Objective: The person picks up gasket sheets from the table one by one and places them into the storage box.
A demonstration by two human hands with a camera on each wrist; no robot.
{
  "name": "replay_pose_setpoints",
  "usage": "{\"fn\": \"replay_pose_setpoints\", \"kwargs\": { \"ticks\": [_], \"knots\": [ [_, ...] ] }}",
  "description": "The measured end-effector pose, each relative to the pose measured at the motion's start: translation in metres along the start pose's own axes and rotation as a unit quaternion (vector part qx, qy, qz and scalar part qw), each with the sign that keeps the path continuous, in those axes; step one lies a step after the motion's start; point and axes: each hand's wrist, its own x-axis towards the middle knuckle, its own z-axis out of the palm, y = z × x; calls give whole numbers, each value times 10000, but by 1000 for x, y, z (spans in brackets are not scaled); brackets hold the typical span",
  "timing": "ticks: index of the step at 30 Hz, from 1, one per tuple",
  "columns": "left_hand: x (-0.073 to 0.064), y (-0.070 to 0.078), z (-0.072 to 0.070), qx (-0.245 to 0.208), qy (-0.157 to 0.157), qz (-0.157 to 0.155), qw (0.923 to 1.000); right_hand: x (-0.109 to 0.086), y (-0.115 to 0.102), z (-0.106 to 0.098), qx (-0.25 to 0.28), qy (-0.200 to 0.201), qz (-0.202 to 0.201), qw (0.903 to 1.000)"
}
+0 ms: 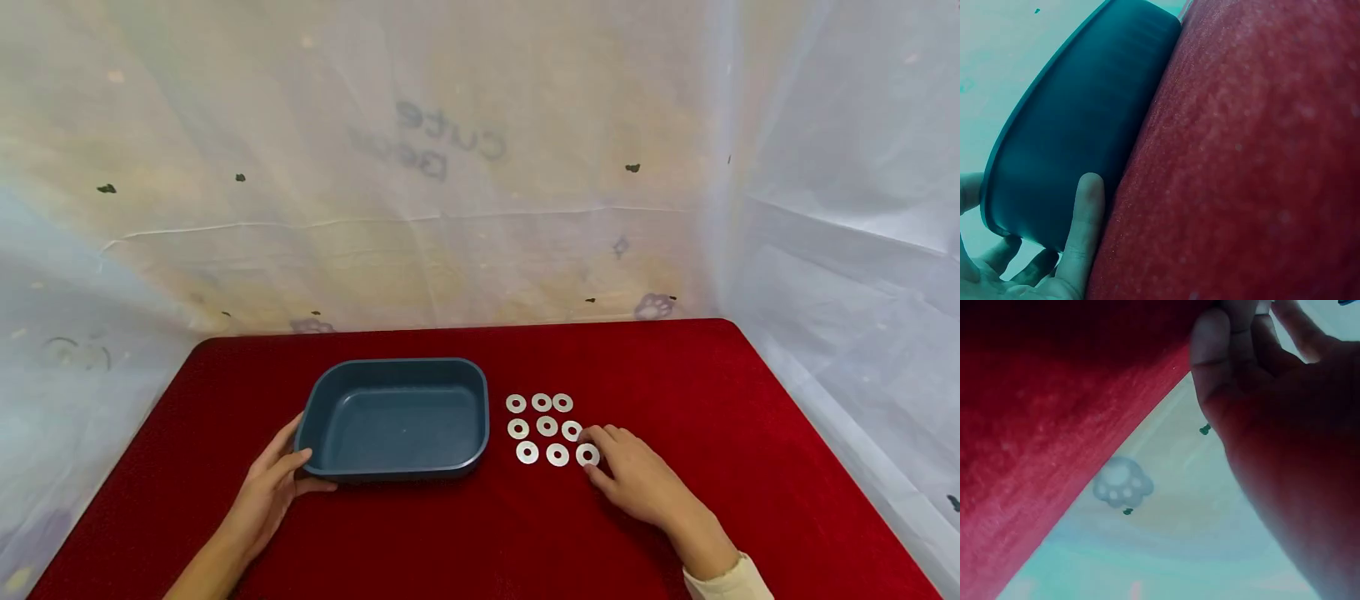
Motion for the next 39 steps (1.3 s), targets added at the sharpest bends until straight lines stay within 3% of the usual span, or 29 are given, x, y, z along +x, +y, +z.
{"fn": "replay_pose_setpoints", "kwargs": {
  "ticks": [8,14,22,30,39],
  "knots": [
    [0,0,-1,10,-138,181,9997,-2,12,-5,733,-286,-384,9962],
    [0,0,0,28,0,108,9999,-1,15,-9,614,-167,-281,9976],
    [1,-2,2,-1,2,105,9999,-1,9,-20,360,341,140,9987],
    [0,0,1,77,74,93,9999,1,-9,-28,381,660,54,9971],
    [1,-2,2,127,270,3,9996,17,-28,-43,482,986,-87,9939]
  ]
}}
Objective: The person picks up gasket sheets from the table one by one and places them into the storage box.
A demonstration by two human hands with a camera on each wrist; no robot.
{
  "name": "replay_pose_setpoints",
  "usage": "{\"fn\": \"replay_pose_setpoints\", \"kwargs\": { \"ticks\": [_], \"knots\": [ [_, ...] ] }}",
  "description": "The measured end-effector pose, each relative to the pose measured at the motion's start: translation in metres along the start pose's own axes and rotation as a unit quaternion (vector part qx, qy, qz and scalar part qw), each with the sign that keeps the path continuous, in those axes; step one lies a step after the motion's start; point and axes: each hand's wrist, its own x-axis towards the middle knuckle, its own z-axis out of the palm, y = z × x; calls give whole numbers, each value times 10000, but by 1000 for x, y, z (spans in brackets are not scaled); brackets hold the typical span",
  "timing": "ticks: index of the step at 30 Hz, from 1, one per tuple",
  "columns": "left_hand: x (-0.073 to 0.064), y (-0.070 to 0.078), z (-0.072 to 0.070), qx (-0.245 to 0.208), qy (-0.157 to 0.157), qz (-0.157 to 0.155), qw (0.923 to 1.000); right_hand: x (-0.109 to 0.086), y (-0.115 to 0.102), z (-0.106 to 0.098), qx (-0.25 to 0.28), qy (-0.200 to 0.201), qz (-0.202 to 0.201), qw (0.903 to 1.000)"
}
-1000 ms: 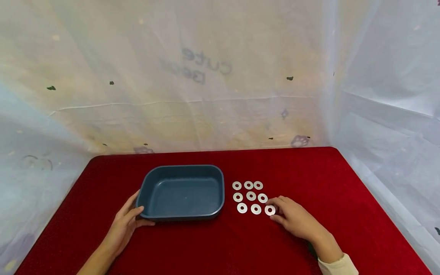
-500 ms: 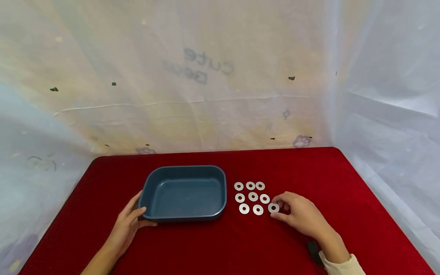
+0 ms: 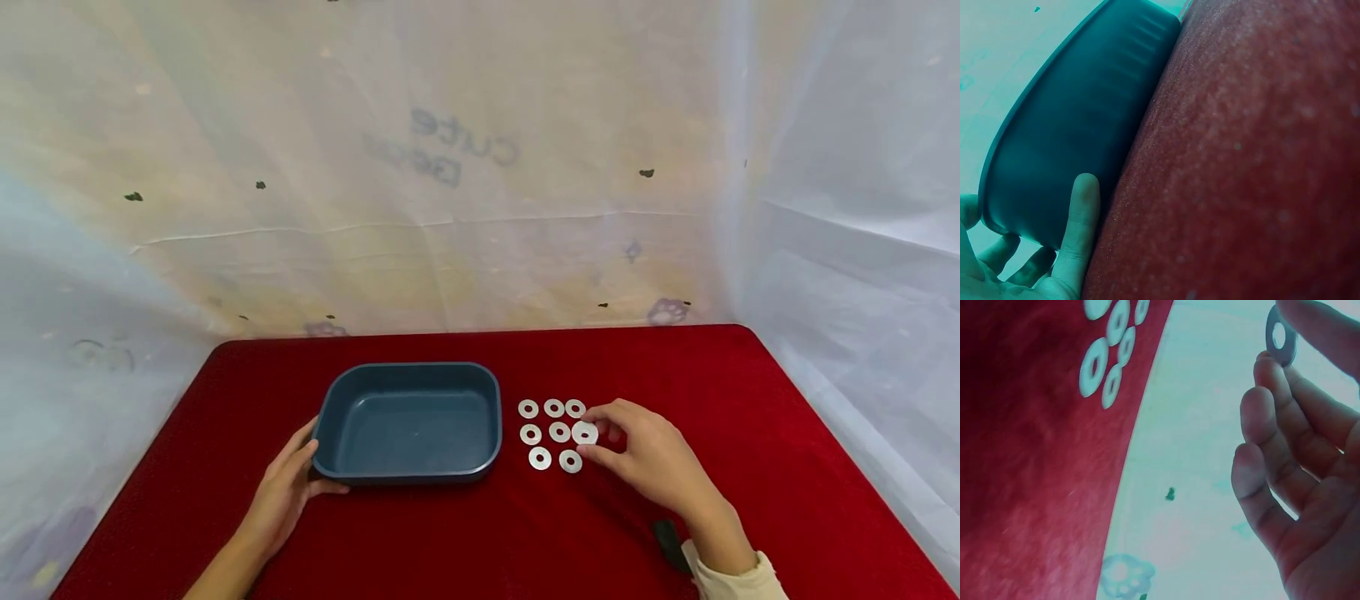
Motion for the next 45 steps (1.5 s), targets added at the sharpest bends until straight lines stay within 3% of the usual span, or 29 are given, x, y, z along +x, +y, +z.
{"fn": "replay_pose_setpoints", "kwargs": {
  "ticks": [16,21,29,39,45],
  "knots": [
    [-1,0,0,42,-34,104,9999,24,-33,-10,553,287,75,9980],
    [-3,1,-3,68,73,57,9999,30,-42,-1,875,287,280,9954],
    [0,3,-4,-51,-89,247,9996,34,-49,6,921,235,303,9950],
    [-4,0,-11,-272,-542,455,9971,29,-53,14,1076,-14,384,9935],
    [-2,1,-8,-242,-494,425,9976,33,-53,16,954,-9,343,9948]
  ]
}}
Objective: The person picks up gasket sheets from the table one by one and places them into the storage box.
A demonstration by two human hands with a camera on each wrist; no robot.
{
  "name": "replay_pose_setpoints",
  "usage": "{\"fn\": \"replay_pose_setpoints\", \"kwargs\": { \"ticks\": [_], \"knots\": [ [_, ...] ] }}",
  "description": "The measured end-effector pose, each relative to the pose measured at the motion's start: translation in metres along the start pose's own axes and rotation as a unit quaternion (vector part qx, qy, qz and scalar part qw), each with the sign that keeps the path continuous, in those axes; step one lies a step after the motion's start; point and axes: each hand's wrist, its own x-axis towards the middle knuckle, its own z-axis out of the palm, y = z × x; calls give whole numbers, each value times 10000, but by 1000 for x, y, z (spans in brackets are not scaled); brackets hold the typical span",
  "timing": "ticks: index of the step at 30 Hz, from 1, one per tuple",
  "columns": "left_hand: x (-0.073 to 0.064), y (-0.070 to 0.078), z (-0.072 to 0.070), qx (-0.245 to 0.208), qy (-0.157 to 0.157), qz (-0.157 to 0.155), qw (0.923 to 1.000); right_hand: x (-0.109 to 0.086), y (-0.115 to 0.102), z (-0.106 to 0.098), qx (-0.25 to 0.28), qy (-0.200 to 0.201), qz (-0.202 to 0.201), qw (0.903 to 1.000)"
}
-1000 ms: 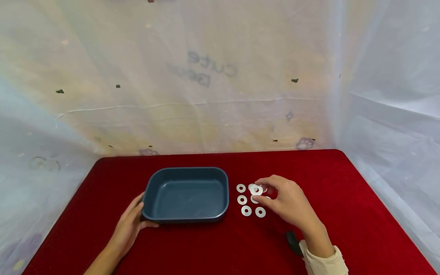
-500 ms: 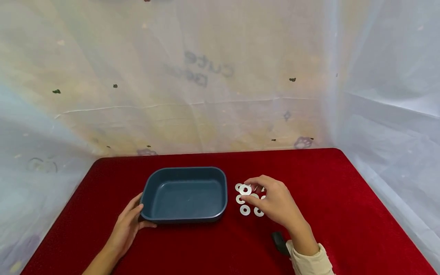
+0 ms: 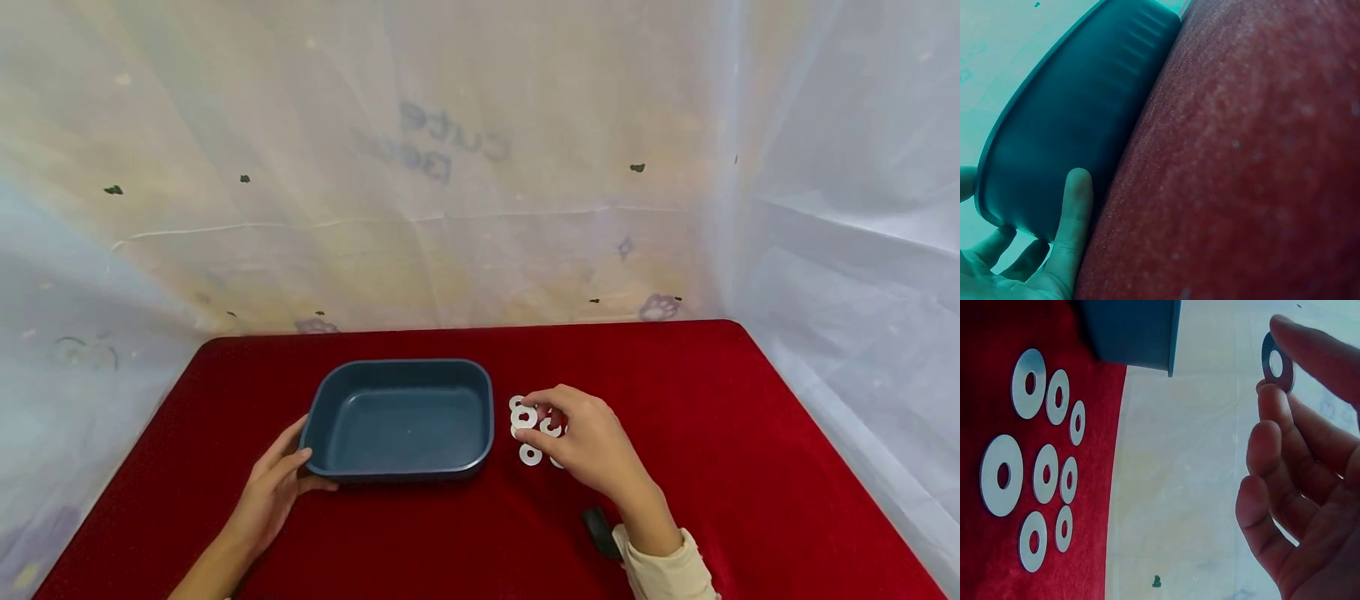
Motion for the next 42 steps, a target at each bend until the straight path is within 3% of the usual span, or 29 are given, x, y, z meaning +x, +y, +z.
{"fn": "replay_pose_setpoints", "kwargs": {
  "ticks": [8,18,33,42],
  "knots": [
    [3,1,3,87,84,-107,9999,2,0,8,46,-1,-179,9998],
    [-7,-2,-1,380,335,-360,9981,1,-5,24,-45,-89,-385,9992],
    [-3,-1,1,448,398,-356,9976,5,-13,44,-74,-241,-69,9997],
    [-3,0,0,414,405,-360,9977,7,-11,53,258,-269,136,9992]
  ]
}}
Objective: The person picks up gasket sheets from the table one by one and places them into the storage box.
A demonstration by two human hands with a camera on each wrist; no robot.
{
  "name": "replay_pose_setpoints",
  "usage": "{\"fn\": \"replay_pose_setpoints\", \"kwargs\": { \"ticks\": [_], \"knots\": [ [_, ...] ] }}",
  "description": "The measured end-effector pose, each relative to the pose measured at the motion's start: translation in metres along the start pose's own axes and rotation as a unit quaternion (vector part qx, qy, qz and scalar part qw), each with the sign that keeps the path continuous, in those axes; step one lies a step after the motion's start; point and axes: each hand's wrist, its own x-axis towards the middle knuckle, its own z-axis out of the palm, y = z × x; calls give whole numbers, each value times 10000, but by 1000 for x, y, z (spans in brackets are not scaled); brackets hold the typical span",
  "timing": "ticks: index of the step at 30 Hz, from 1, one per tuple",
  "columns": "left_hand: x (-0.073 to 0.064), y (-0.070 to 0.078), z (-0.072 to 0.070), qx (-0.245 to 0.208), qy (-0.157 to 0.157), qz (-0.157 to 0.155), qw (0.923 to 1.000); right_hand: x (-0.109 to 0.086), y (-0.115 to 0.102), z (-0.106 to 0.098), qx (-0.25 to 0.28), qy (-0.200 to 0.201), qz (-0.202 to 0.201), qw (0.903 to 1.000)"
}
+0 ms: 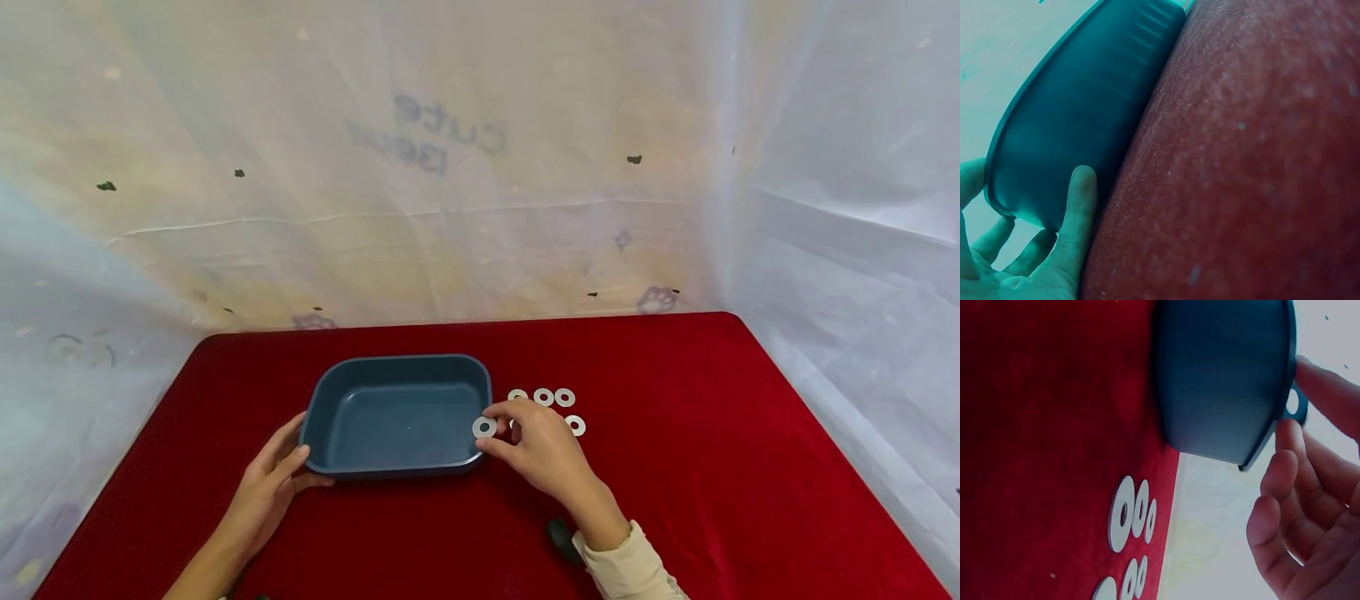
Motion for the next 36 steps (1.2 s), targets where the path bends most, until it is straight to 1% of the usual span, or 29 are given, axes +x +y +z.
{"fn": "replay_pose_setpoints", "kwargs": {
  "ticks": [5,12,16,20,24,26,33,36],
  "knots": [
    [0,0,-1,-86,-23,90,9999,1,0,3,72,60,97,9999],
    [0,-1,-2,-143,91,314,9994,2,-1,4,202,82,179,9996],
    [0,-1,-2,-242,159,366,9989,1,-1,5,269,55,248,9993],
    [-1,-1,-3,-299,352,347,9983,1,0,5,318,34,301,9990],
    [-1,0,-3,-157,602,299,9976,1,0,5,369,63,254,9990],
    [-2,0,-2,-80,657,288,9974,1,0,5,384,64,222,9990],
    [-3,0,-1,57,539,361,9979,2,0,5,421,73,196,9989],
    [-3,-1,-1,-36,496,395,9980,1,0,6,404,49,184,9990]
  ]
}}
